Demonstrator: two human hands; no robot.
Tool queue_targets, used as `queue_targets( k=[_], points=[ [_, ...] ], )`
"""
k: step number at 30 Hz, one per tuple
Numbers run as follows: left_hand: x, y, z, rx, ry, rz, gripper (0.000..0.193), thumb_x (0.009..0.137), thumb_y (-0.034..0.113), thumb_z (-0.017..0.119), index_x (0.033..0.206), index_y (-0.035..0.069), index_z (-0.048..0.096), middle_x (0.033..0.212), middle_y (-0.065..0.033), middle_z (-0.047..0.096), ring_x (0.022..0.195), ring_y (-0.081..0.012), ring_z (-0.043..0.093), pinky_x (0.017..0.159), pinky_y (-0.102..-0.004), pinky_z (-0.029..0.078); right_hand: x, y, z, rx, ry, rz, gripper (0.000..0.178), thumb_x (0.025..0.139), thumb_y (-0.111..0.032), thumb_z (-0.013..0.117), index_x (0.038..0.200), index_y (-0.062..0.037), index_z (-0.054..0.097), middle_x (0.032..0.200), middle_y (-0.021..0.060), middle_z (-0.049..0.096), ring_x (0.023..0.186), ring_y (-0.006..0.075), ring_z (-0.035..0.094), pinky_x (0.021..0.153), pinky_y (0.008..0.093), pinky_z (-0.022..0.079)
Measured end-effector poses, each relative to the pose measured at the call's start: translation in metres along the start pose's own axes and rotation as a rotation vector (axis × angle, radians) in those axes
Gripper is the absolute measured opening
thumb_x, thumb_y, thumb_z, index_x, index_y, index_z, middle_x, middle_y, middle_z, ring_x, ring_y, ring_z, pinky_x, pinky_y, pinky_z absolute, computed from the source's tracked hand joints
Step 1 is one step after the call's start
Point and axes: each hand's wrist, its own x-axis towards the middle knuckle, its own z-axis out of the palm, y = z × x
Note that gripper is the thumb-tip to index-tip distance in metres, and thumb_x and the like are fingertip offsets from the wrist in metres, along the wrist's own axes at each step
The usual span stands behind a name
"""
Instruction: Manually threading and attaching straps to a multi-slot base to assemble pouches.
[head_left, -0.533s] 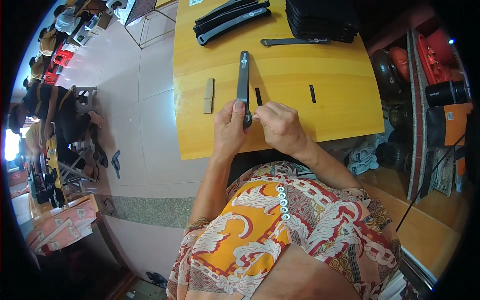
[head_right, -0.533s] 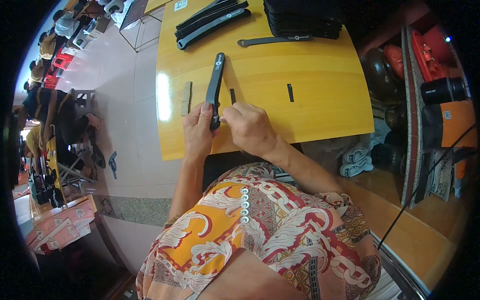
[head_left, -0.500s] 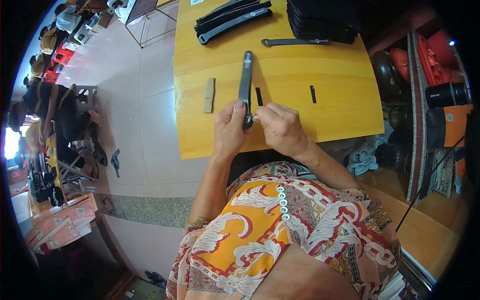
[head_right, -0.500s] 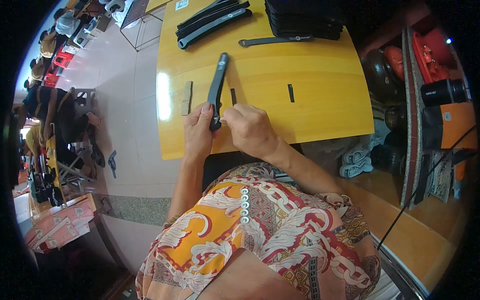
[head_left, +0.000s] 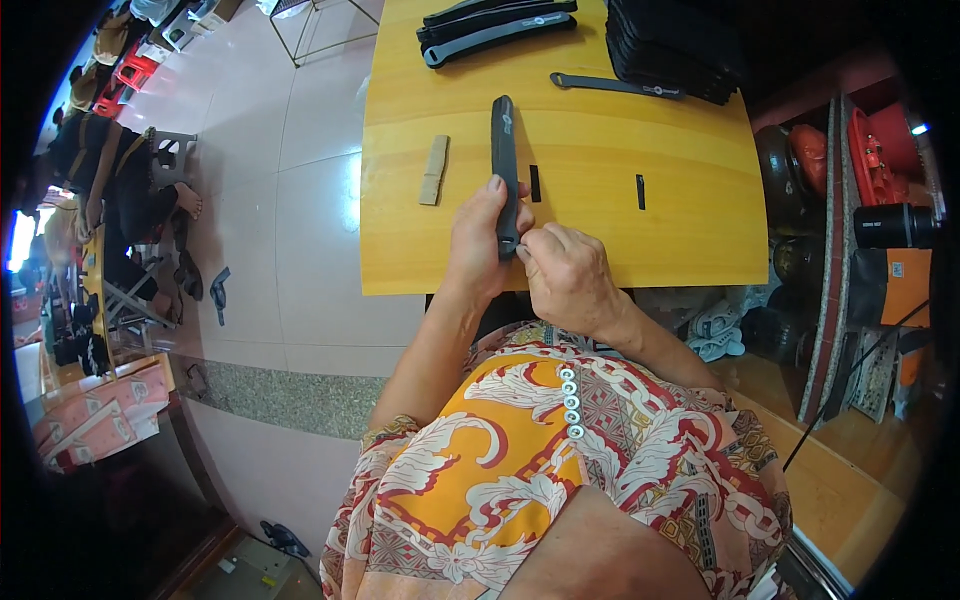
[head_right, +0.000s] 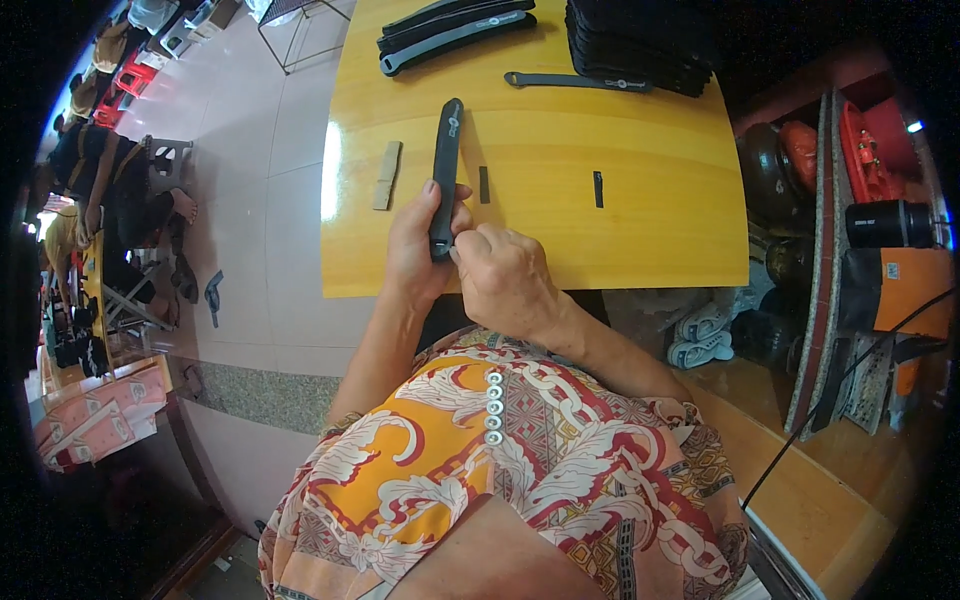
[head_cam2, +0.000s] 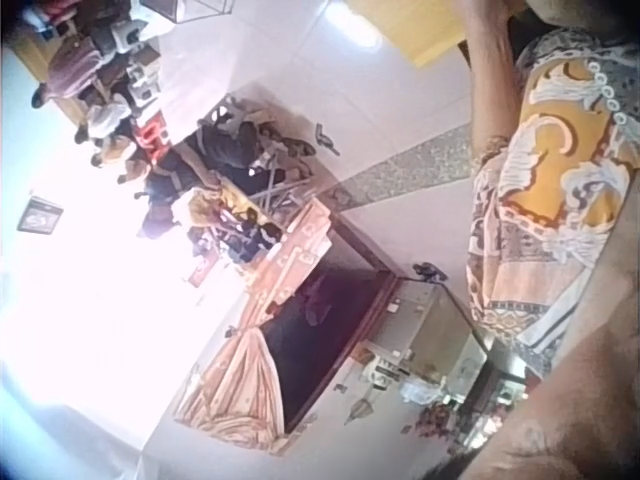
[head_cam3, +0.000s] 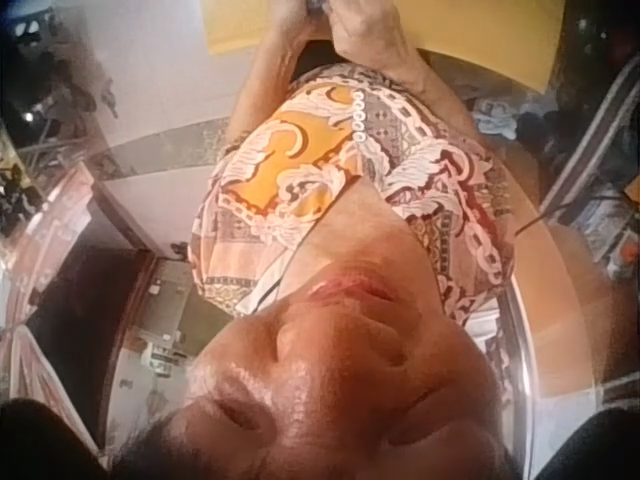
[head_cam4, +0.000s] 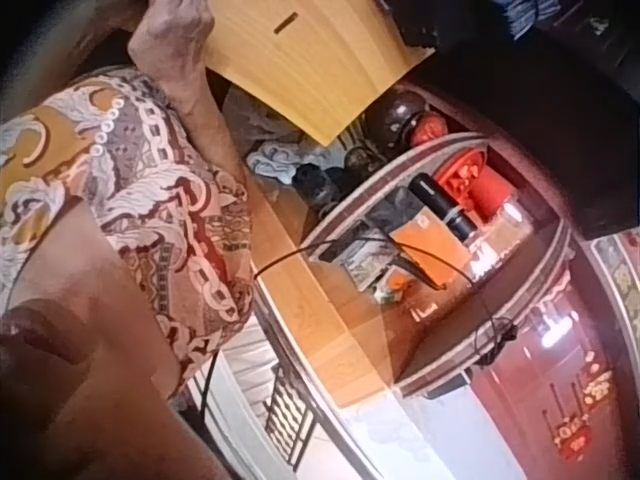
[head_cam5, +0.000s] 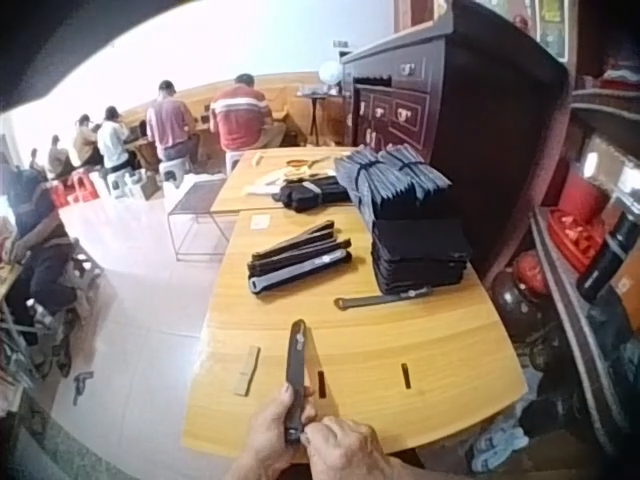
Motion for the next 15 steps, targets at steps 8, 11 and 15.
queue_targets(
  k=[8, 11, 15],
  points=[
    [-0.006, 0.006, 0.006, 0.089, 0.122, -0.175, 0.031, 0.093, 0.031, 0.045, 0.090, 0.002, 0.055, 0.064, -0.0024, 0.050, 0.055, -0.0111, 0.047, 0.049, -0.0249, 0.038, 0.005, 0.000, -0.008, 0.097, -0.051, 0.050, 0.015, 0.077, 0.000, 0.056, 0.092, -0.0006, 0.059, 0.071, 0.0149, 0.054, 0.066, 0.0315, 0.057, 0.058, 0.0374, 0.045],
    [-0.007, 0.007, -0.003, 0.149, 0.156, -0.196, 0.035, 0.094, 0.032, 0.041, 0.091, 0.001, 0.057, 0.071, -0.0057, 0.057, 0.064, -0.0133, 0.055, 0.060, -0.0267, 0.046, 0.012, -0.008, -0.012, -0.045, -0.035, -0.111, 0.019, 0.077, -0.008, 0.056, 0.095, -0.0027, 0.057, 0.073, 0.0122, 0.050, 0.064, 0.0291, 0.054, 0.055, 0.0383, 0.044],
    [-0.005, 0.003, -0.031, -0.057, 0.000, -0.232, 0.036, 0.094, 0.035, 0.040, 0.095, 0.001, 0.055, 0.082, -0.0068, 0.059, 0.074, -0.0134, 0.056, 0.067, -0.0295, 0.047, 0.011, -0.004, -0.003, -0.094, -0.029, -0.208, 0.024, 0.072, -0.003, 0.056, 0.096, -0.0023, 0.059, 0.072, 0.0102, 0.047, 0.064, 0.0269, 0.053, 0.054, 0.0367, 0.043]
  ],
)
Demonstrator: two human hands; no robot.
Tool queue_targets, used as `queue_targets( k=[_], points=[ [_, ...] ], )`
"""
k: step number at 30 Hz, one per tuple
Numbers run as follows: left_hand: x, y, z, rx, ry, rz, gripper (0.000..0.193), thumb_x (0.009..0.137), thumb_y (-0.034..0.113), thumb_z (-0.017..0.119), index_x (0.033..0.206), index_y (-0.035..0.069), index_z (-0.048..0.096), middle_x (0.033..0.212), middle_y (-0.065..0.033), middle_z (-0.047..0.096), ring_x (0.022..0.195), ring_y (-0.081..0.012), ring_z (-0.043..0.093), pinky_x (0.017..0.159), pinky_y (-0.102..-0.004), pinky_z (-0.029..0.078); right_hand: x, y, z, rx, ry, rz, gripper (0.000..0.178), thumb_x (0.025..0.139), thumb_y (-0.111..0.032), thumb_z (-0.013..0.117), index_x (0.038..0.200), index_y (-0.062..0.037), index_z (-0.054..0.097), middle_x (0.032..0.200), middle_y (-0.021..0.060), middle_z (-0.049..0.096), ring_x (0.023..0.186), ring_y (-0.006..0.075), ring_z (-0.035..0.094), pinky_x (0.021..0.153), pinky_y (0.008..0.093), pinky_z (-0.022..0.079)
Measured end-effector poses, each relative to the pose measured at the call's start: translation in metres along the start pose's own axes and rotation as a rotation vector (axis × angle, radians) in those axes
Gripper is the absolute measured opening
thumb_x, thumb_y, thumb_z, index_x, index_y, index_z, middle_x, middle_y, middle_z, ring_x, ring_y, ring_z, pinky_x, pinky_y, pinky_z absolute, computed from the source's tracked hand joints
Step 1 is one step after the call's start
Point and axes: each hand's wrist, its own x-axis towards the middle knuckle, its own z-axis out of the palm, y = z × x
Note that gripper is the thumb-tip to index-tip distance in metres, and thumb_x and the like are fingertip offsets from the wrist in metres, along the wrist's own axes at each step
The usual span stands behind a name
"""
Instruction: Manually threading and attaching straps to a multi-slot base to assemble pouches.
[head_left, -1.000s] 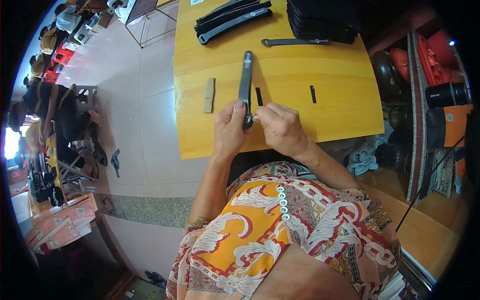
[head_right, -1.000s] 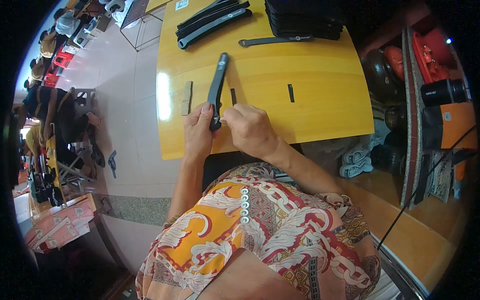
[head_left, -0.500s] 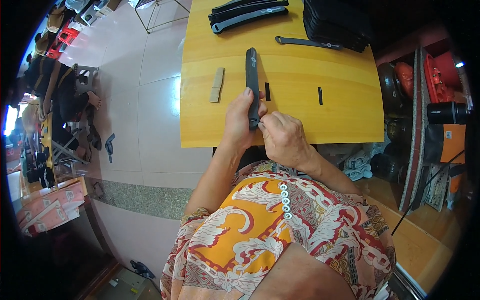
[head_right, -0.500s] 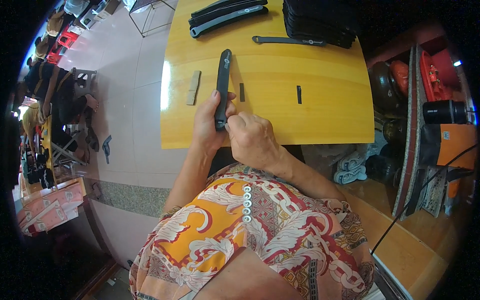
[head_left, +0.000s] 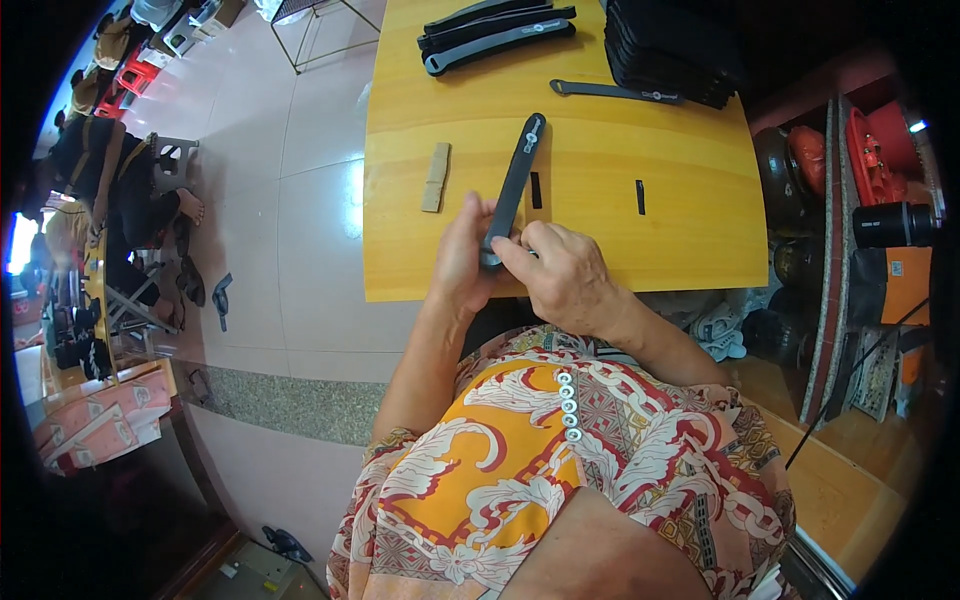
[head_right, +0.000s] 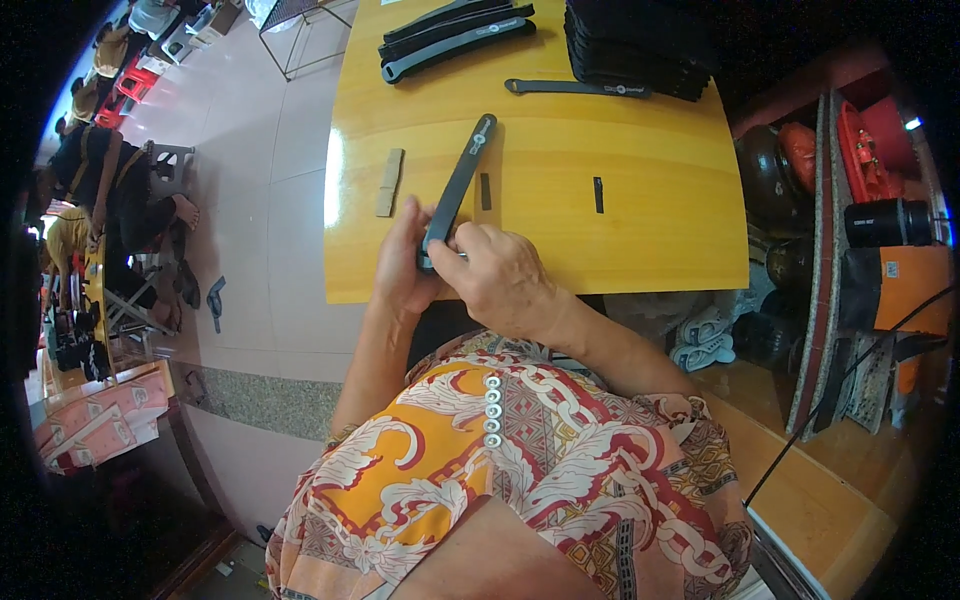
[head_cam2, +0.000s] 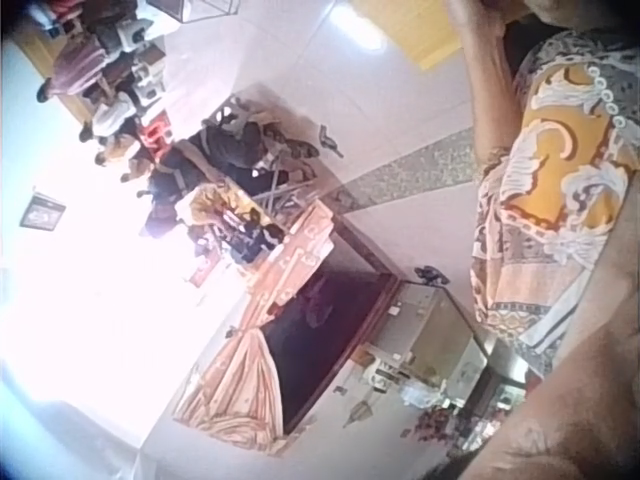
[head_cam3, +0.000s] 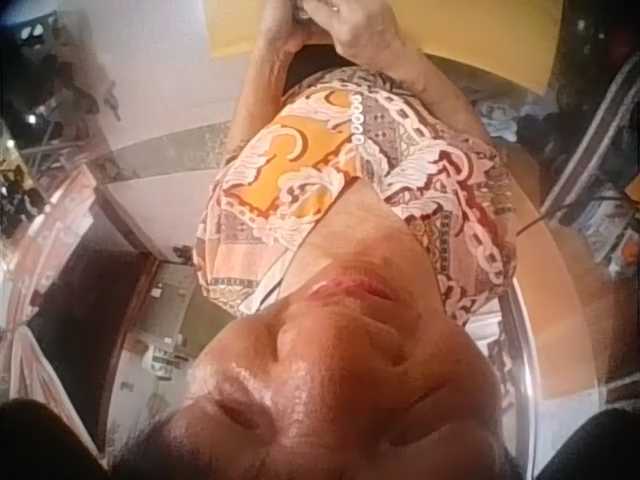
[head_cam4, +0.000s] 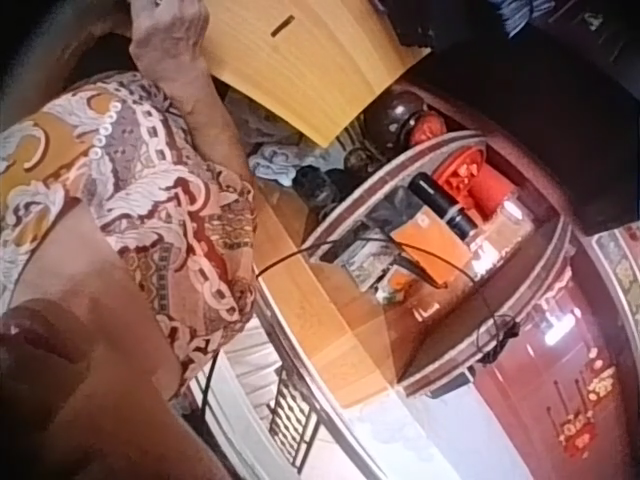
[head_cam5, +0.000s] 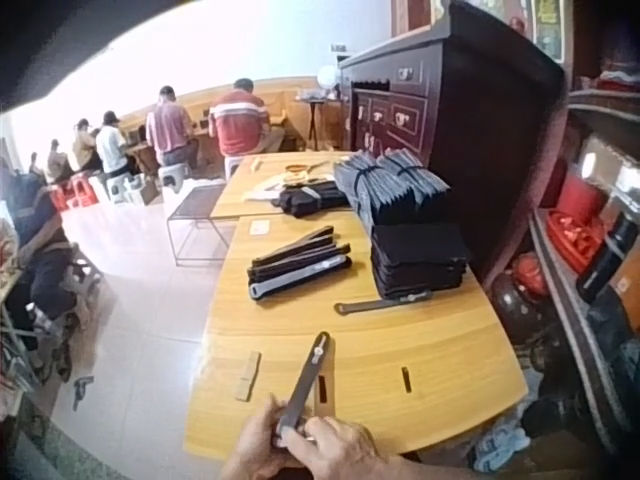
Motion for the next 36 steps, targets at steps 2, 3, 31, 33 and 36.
queue_targets(
  k=[2, 3, 31, 33, 36],
  points=[
    [-0.020, 0.004, 0.023, -0.030, 0.113, 0.186, 0.043, 0.093, 0.040, 0.042, 0.105, -0.001, 0.050, 0.082, -0.0045, 0.054, 0.069, -0.0134, 0.051, 0.060, -0.0266, 0.043, 0.004, 0.003, 0.001, -0.001, -0.002, 0.025, 0.023, 0.072, -0.002, 0.057, 0.095, -0.0023, 0.059, 0.072, 0.0108, 0.048, 0.063, 0.0271, 0.053, 0.054, 0.0368, 0.043],
    [-0.023, 0.000, 0.018, -0.028, 0.111, 0.187, 0.043, 0.093, 0.040, 0.042, 0.105, -0.001, 0.050, 0.082, -0.0045, 0.054, 0.069, -0.0134, 0.051, 0.060, -0.0266, 0.043, 0.006, 0.004, 0.002, -0.001, -0.005, 0.051, 0.022, 0.073, -0.001, 0.057, 0.095, -0.0023, 0.060, 0.071, 0.0113, 0.048, 0.062, 0.0273, 0.054, 0.053, 0.0369, 0.044],
    [-0.046, -0.001, 0.007, 1.244, 0.162, 0.909, 0.039, 0.079, 0.004, 0.064, 0.112, -0.010, 0.049, 0.082, -0.0172, 0.062, 0.066, -0.0188, 0.061, 0.057, -0.0281, 0.049, 0.030, 0.018, 0.010, 0.429, 0.029, 0.085, 0.008, 0.073, 0.004, 0.059, 0.081, 0.0009, 0.058, 0.071, 0.0137, 0.055, 0.064, 0.0301, 0.056, 0.054, 0.0352, 0.044],
    [-0.046, -0.003, 0.009, 1.087, 0.234, 0.807, 0.039, 0.081, 0.004, 0.062, 0.115, -0.010, 0.047, 0.080, -0.0138, 0.061, 0.064, -0.0160, 0.060, 0.056, -0.0260, 0.048, 0.033, 0.018, 0.012, 0.450, 0.011, 0.090, 0.010, 0.072, 0.002, 0.059, 0.082, 0.0009, 0.057, 0.072, 0.0139, 0.055, 0.064, 0.0300, 0.056, 0.055, 0.0354, 0.044],
    [-0.048, -0.005, 0.007, 0.645, 0.161, 0.569, 0.038, 0.085, 0.004, 0.058, 0.119, -0.008, 0.046, 0.079, -0.0079, 0.060, 0.064, -0.0117, 0.058, 0.054, -0.0222, 0.047, 0.038, 0.016, 0.005, 0.251, -0.070, -0.088, 0.016, 0.065, -0.008, 0.066, 0.076, -0.0021, 0.054, 0.069, 0.0108, 0.052, 0.064, 0.0299, 0.054, 0.056, 0.0367, 0.044]
  ],
)
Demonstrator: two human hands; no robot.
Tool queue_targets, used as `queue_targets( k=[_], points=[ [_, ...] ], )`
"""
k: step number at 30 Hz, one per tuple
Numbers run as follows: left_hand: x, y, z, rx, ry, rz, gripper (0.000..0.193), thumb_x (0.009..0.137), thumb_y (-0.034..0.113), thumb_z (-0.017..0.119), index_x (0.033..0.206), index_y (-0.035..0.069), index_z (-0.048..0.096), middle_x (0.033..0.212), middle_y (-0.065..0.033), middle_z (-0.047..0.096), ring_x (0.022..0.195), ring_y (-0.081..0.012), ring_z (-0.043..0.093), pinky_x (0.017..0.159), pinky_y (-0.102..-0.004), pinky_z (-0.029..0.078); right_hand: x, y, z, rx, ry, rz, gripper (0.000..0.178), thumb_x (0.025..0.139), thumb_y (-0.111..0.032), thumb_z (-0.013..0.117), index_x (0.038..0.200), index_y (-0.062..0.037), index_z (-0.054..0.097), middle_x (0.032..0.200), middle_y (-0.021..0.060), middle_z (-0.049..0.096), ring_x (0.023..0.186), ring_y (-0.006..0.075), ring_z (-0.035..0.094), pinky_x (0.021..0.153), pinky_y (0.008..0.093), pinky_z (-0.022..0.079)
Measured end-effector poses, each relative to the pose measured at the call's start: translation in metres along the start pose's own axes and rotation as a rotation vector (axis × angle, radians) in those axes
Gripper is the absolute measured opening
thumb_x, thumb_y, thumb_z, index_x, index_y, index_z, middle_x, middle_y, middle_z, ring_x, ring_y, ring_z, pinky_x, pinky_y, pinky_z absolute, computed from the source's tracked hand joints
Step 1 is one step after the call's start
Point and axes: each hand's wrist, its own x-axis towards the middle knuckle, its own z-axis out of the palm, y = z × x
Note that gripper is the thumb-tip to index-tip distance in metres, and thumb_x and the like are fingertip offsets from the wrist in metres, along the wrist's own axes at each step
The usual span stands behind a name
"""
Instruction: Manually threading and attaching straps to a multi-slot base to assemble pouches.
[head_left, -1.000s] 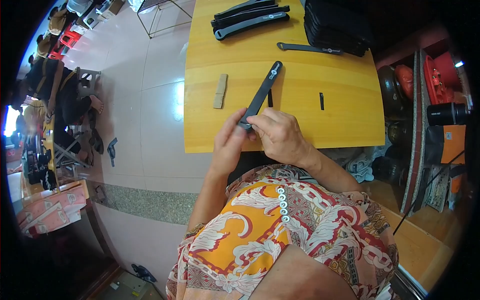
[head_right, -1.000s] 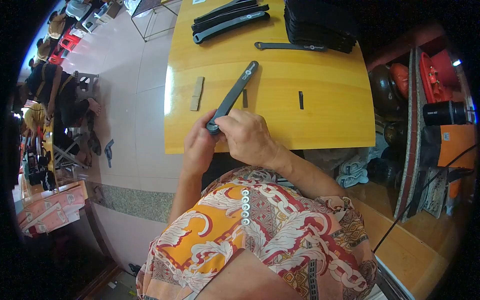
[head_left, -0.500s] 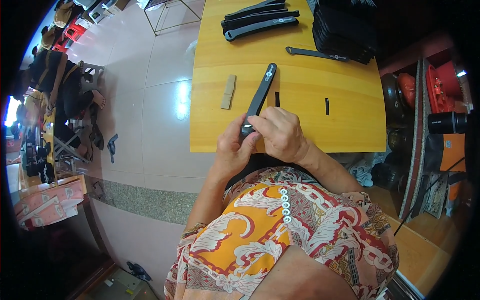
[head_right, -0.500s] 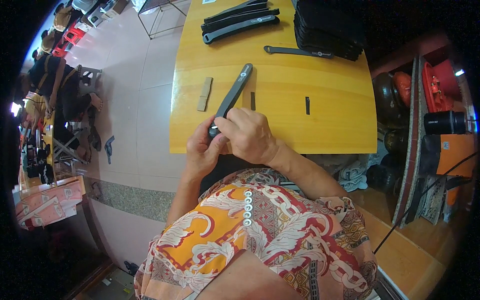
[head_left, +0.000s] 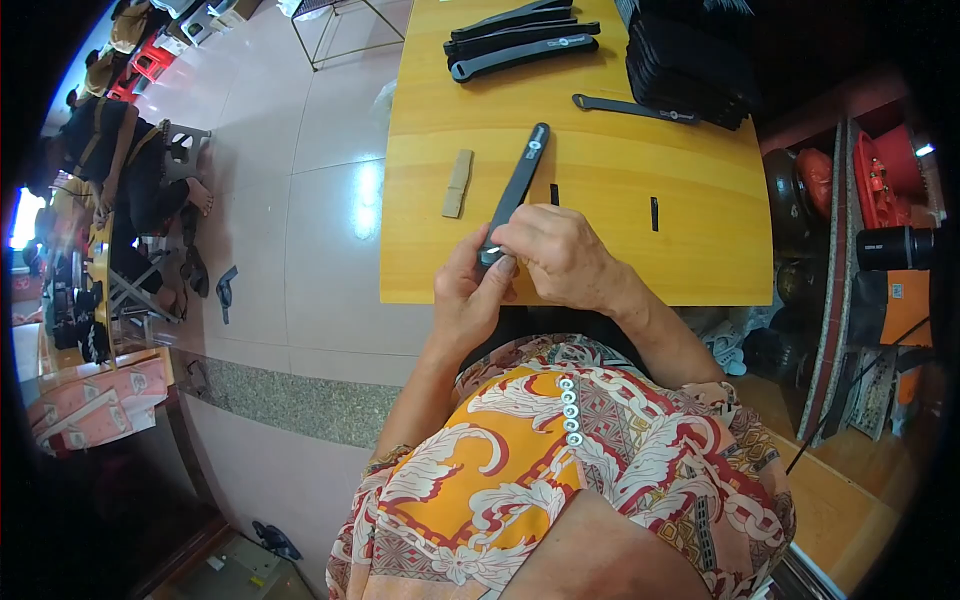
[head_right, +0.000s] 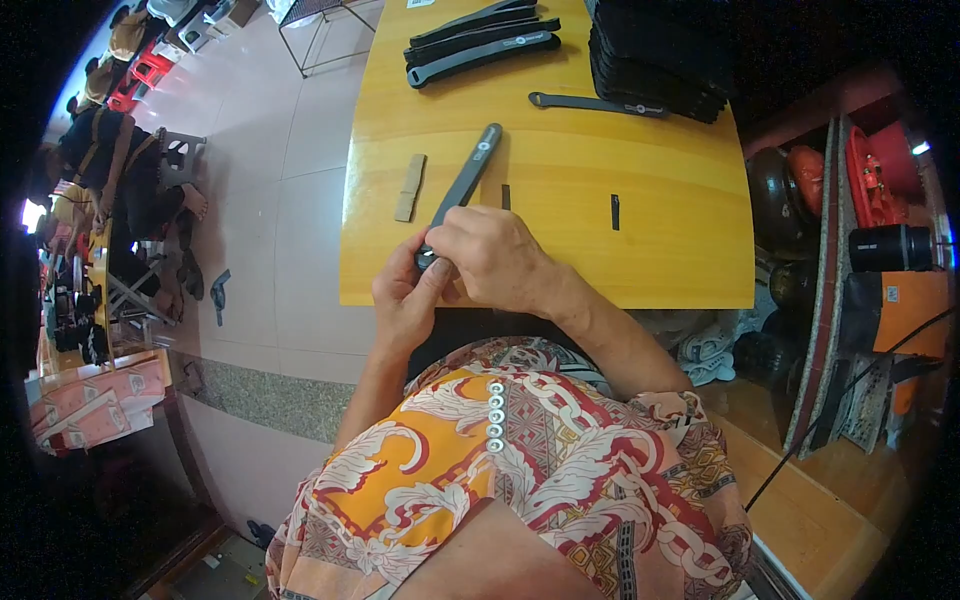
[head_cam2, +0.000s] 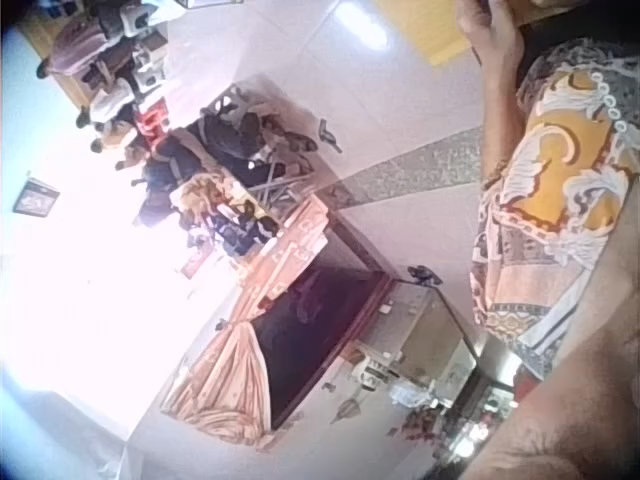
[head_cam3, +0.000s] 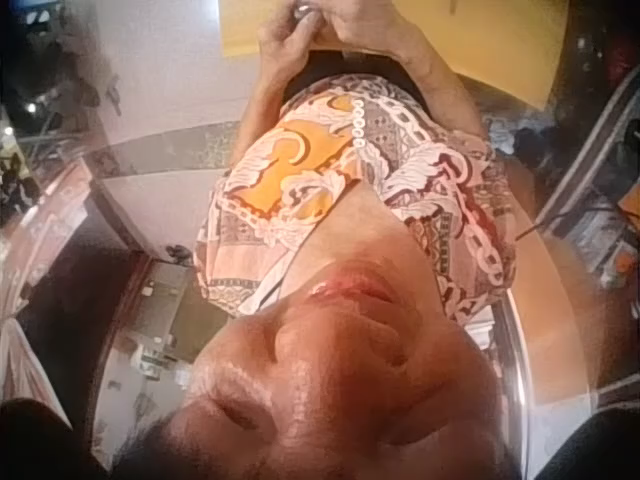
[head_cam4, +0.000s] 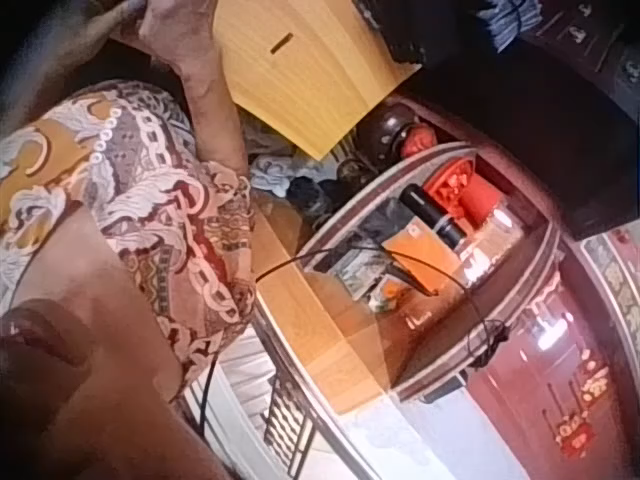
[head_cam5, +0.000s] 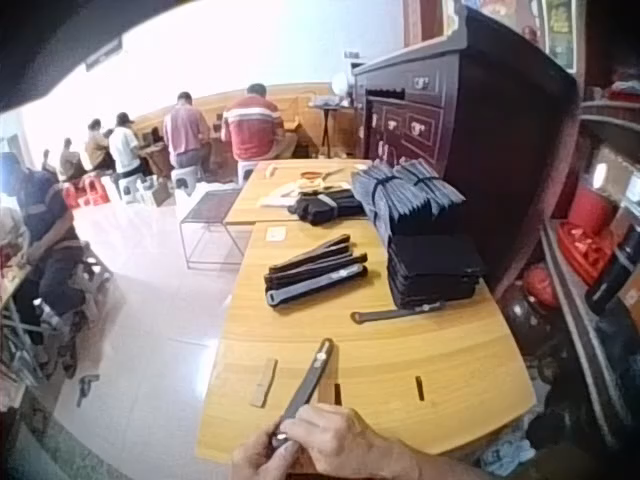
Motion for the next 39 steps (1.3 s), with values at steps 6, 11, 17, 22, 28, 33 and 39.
queue_targets(
  k=[6, 11, 17, 22, 28, 33, 39],
  points=[
    [0.004, 0.011, -0.002, 0.013, -0.060, -0.037, 0.033, 0.089, 0.008, 0.053, 0.119, -0.006, 0.046, 0.078, -0.0042, 0.058, 0.061, -0.0084, 0.055, 0.051, -0.0198, 0.045, 0.006, -0.006, -0.011, -0.152, -0.057, -0.173, 0.023, 0.063, -0.017, 0.068, 0.075, -0.0035, 0.053, 0.070, 0.0068, 0.051, 0.070, 0.0239, 0.054, 0.061, 0.0350, 0.043],
    [0.007, 0.016, -0.003, 0.170, -0.071, 0.020, 0.031, 0.089, 0.008, 0.053, 0.116, -0.006, 0.047, 0.073, -0.0051, 0.058, 0.058, -0.0084, 0.054, 0.050, -0.0218, 0.044, 0.008, -0.008, -0.009, -0.374, 0.008, -0.224, 0.024, 0.063, -0.019, 0.065, 0.078, -0.0042, 0.056, 0.069, 0.0052, 0.050, 0.067, 0.0204, 0.051, 0.057, 0.0321, 0.040],
    [0.010, 0.022, 0.000, 0.293, -0.017, 0.114, 0.027, 0.086, 0.005, 0.053, 0.111, -0.005, 0.049, 0.068, -0.0050, 0.058, 0.055, -0.0087, 0.053, 0.048, -0.0231, 0.043, 0.007, 0.001, 0.002, -0.415, 0.152, -0.238, 0.026, 0.062, -0.021, 0.064, 0.079, -0.0037, 0.057, 0.065, 0.0053, 0.047, 0.062, 0.0210, 0.049, 0.054, 0.0327, 0.039],
    [0.014, 0.016, 0.002, 0.261, 0.033, 0.144, 0.027, 0.084, 0.001, 0.052, 0.111, -0.005, 0.049, 0.070, -0.0048, 0.058, 0.054, -0.0084, 0.052, 0.048, -0.0226, 0.043, 0.008, 0.006, 0.017, -0.281, 0.255, -0.121, 0.024, 0.058, -0.018, 0.065, 0.075, -0.0047, 0.054, 0.065, 0.0073, 0.047, 0.059, 0.0248, 0.049, 0.053, 0.0354, 0.040],
    [0.018, 0.016, 0.008, -0.202, 0.078, -0.090, 0.028, 0.087, 0.003, 0.050, 0.114, -0.005, 0.045, 0.078, -0.0039, 0.056, 0.060, -0.0084, 0.051, 0.051, -0.0206, 0.041, 0.009, 0.005, 0.018, -0.157, 0.228, -0.083, 0.018, 0.060, -0.011, 0.063, 0.074, -0.0053, 0.053, 0.064, 0.0084, 0.048, 0.059, 0.0266, 0.050, 0.053, 0.0364, 0.040],
    [0.022, 0.006, 0.016, -0.176, 0.162, 0.026, 0.025, 0.089, 0.005, 0.047, 0.112, -0.005, 0.046, 0.076, -0.0034, 0.055, 0.060, -0.0076, 0.051, 0.051, -0.0210, 0.042, 0.015, 0.006, 0.021, -0.320, 0.288, -0.052, 0.012, 0.065, -0.010, 0.059, 0.073, -0.0056, 0.051, 0.062, 0.0081, 0.048, 0.057, 0.0273, 0.051, 0.052, 0.0370, 0.041],
    [0.021, 0.022, 0.019, -0.110, 0.180, -0.098, 0.024, 0.089, 0.007, 0.045, 0.111, -0.002, 0.048, 0.071, -0.0039, 0.056, 0.054, -0.0075, 0.050, 0.049, -0.0210, 0.041, 0.028, 0.009, 0.022, -0.296, 0.368, 0.111, 0.008, 0.068, -0.006, 0.054, 0.075, -0.0045, 0.051, 0.064, 0.0109, 0.051, 0.058, 0.0311, 0.053, 0.053, 0.0406, 0.042]
  ],
)
